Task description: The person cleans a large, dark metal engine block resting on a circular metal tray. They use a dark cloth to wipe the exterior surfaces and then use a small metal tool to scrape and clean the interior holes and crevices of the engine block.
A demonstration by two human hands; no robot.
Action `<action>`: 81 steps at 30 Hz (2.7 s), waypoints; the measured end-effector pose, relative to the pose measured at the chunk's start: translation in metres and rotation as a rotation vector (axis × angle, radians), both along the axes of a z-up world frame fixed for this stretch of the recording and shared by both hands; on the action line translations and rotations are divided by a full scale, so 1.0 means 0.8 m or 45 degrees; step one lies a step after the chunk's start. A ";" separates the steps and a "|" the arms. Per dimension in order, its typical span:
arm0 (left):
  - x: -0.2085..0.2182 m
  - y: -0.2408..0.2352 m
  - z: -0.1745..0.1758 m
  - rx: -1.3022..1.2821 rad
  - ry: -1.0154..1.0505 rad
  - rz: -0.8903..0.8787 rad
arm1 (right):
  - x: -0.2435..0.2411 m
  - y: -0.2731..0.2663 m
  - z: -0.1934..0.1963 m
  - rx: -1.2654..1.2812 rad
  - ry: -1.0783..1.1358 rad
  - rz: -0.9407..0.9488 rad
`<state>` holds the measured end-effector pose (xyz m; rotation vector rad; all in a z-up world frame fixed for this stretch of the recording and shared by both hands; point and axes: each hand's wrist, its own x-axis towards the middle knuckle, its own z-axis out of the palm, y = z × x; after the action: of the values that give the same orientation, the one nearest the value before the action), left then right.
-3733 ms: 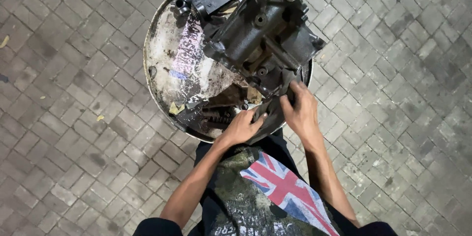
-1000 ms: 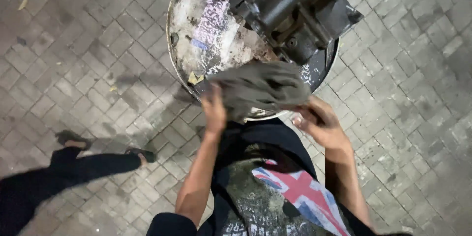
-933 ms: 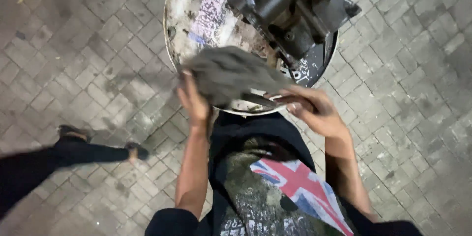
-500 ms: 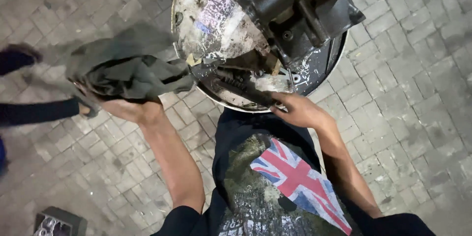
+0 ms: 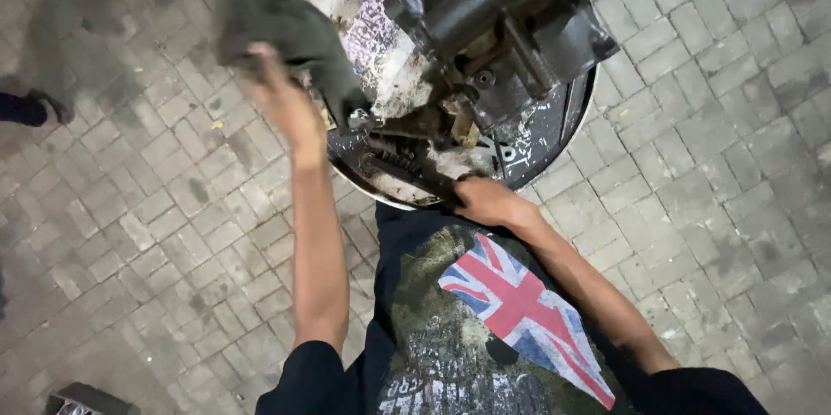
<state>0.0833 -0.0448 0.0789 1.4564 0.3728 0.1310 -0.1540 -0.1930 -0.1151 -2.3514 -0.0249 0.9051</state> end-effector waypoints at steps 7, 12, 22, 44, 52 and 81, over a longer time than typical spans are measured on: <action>-0.016 0.020 -0.236 0.679 0.121 -1.049 | 0.028 -0.007 -0.024 -0.068 -0.040 0.081; -0.041 0.033 -0.282 0.841 -0.434 -1.126 | 0.030 0.002 -0.047 -0.150 0.026 0.236; -0.047 0.045 -0.303 0.712 -0.425 -1.071 | 0.031 -0.038 -0.029 -0.120 0.085 0.083; -0.087 0.041 -0.242 0.453 -0.289 -0.967 | -0.034 -0.117 0.054 -0.067 -0.099 -0.911; -0.095 0.060 -0.250 0.539 -0.189 -0.769 | -0.016 -0.080 -0.009 -0.394 -0.077 -0.831; -0.024 0.122 -0.341 0.979 -0.656 -0.392 | 0.157 -0.125 0.222 0.380 -0.937 -0.603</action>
<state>0.0643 0.0530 -0.1935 2.1348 -0.3720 0.4228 -0.0284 -0.2934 0.0623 -2.1376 0.0898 -0.1967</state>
